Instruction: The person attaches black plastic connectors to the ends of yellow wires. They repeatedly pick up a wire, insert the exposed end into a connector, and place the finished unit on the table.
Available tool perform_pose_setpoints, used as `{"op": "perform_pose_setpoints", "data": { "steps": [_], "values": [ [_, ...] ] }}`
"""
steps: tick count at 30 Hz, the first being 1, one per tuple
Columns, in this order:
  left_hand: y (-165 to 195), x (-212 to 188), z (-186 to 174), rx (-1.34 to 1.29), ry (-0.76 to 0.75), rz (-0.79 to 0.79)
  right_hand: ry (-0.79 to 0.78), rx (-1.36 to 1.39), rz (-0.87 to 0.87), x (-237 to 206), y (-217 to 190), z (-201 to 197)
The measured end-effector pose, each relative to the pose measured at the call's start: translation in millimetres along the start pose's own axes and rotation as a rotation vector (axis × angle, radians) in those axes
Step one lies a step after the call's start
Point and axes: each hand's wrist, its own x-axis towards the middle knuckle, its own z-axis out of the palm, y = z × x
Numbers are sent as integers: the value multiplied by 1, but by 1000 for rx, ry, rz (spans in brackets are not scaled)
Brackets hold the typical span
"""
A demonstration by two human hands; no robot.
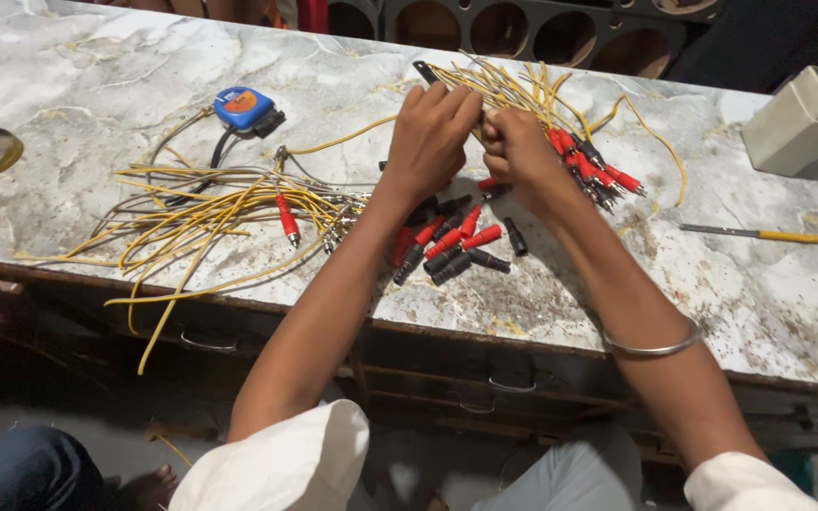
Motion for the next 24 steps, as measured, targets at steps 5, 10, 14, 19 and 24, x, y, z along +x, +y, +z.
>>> {"op": "perform_pose_setpoints", "data": {
  "steps": [5, 10, 14, 19, 24],
  "values": [
    [1, 2, 5, -23, 22, -54, 126, -311, -392, -14, -20, -7],
    [1, 2, 3, -13, 15, -20, 98, -392, -591, -16, -24, -12],
    [5, 3, 2, 1, 8, -17, 13, 331, 139, -7, -6, -3],
    [5, 4, 5, 24, 11, 32, 83, -176, -158, -1, 3, -5],
    [1, 3, 4, -46, 22, -46, 65, -450, -554, -14, -14, -13]
  ]
}}
